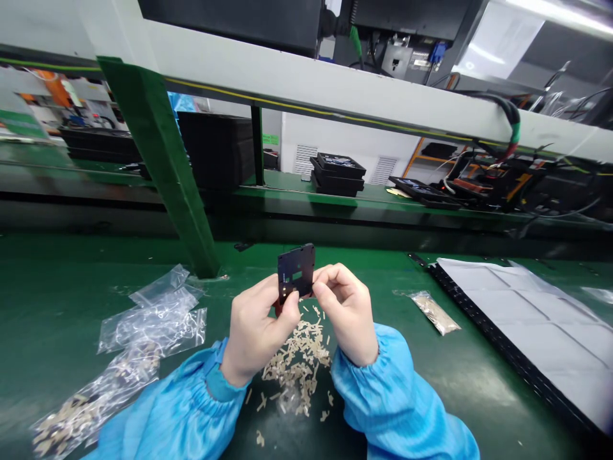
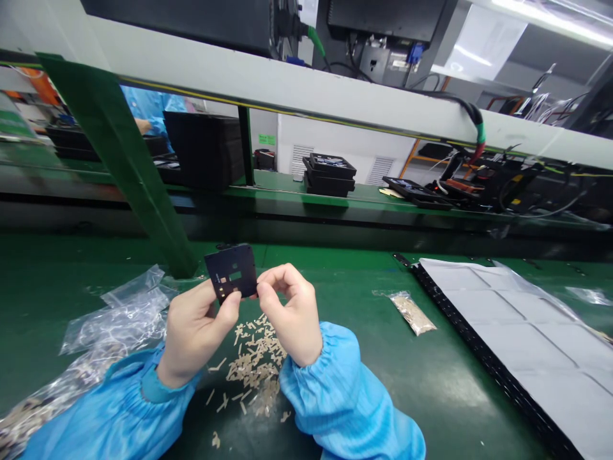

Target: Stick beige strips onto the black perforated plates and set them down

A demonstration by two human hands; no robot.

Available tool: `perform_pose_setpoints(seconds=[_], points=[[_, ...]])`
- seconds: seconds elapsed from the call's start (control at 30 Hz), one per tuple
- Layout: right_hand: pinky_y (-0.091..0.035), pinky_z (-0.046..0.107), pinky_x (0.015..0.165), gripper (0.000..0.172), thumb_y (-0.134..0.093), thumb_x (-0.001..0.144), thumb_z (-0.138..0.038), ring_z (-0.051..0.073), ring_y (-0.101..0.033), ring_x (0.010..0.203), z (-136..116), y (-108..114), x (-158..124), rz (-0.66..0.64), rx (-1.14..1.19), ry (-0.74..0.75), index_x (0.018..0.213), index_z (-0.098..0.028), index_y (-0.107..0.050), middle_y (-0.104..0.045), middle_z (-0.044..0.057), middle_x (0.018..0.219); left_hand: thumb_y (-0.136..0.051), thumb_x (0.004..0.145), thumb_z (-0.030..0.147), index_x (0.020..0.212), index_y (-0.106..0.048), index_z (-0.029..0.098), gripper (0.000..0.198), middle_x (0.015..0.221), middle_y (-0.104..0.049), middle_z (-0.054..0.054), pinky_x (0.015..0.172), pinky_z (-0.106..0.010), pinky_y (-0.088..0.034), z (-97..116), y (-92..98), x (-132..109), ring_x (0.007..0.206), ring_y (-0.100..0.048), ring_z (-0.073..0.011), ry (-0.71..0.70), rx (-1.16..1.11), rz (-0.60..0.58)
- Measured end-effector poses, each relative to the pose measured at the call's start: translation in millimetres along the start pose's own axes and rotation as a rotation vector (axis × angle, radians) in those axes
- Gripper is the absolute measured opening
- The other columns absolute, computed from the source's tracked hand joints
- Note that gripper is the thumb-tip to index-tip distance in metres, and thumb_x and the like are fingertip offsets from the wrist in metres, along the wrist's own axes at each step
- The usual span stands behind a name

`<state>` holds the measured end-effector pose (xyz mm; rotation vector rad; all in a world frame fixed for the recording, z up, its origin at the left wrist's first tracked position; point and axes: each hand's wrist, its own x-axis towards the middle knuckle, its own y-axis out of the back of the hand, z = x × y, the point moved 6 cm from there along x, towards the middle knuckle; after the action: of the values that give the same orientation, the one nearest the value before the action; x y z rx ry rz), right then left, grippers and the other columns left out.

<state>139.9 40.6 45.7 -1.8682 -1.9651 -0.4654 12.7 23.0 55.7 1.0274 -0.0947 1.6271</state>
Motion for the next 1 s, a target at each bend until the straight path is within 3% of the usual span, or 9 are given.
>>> perform_pose_setpoints(seconds=[0.17, 0.3, 0.6, 0.73, 1.0], points=[[-0.048, 0.026, 0.062, 0.010, -0.055, 0.078, -0.020, 0.012, -0.056, 0.065, 2.0, 0.0, -0.9, -0.004, 0.020, -0.014, 0.069, -0.019, -0.052, -0.057, -0.001, 0.070, -0.046, 0.078, 0.019, 0.080, -0.069, 0.018, 0.023, 0.069, -0.066, -0.002, 0.055, -0.023, -0.043, -2.7, -1.4, 0.3, 0.058, -0.055, -0.0143, 0.026, -0.124, -0.039], [-0.048, 0.026, 0.062, 0.010, -0.056, 0.079, -0.019, 0.012, -0.057, 0.064, 4.2, -0.2, -1.1, -0.012, 0.038, -0.028, 0.069, -0.019, -0.052, -0.058, -0.001, 0.070, -0.046, 0.080, 0.020, 0.089, -0.070, 0.018, 0.026, 0.074, -0.067, -0.003, 0.056, -0.023, -0.044, -7.9, -4.0, -0.7, 0.061, -0.057, -0.0149, 0.072, -0.170, -0.068], [-0.048, 0.025, 0.060, 0.010, -0.056, 0.079, -0.021, 0.012, -0.059, 0.062, 4.5, -0.7, -1.0, -0.016, 0.063, -0.043, 0.070, -0.019, -0.051, -0.057, -0.001, 0.069, -0.047, 0.079, 0.020, 0.085, -0.069, 0.018, 0.023, 0.052, -0.051, 0.002, 0.049, -0.022, -0.039, -11.8, -4.3, 0.4, 0.045, -0.044, -0.0106, 0.094, -0.208, -0.067], [-0.047, 0.025, 0.059, 0.011, -0.055, 0.080, -0.022, 0.011, -0.058, 0.061, 5.4, -1.9, -1.5, -0.013, 0.073, -0.050, 0.070, -0.018, -0.050, -0.056, -0.001, 0.068, -0.048, 0.079, 0.021, 0.075, -0.066, 0.017, 0.020, 0.048, -0.045, 0.003, 0.046, -0.021, -0.036, -12.8, -4.0, 0.6, 0.043, -0.039, -0.0094, 0.092, -0.265, -0.061], [-0.043, 0.024, 0.059, 0.012, -0.053, 0.082, -0.019, 0.010, -0.054, 0.061, -0.7, -3.9, -5.6, -0.057, 0.095, -0.023, 0.071, -0.018, -0.049, -0.055, -0.002, 0.067, -0.049, 0.083, 0.026, 0.080, -0.066, 0.018, 0.019, 0.061, -0.056, 0.001, 0.046, -0.020, -0.035, -31.5, -17.3, -2.9, 0.050, -0.042, -0.0094, 0.116, -0.629, -0.147]])
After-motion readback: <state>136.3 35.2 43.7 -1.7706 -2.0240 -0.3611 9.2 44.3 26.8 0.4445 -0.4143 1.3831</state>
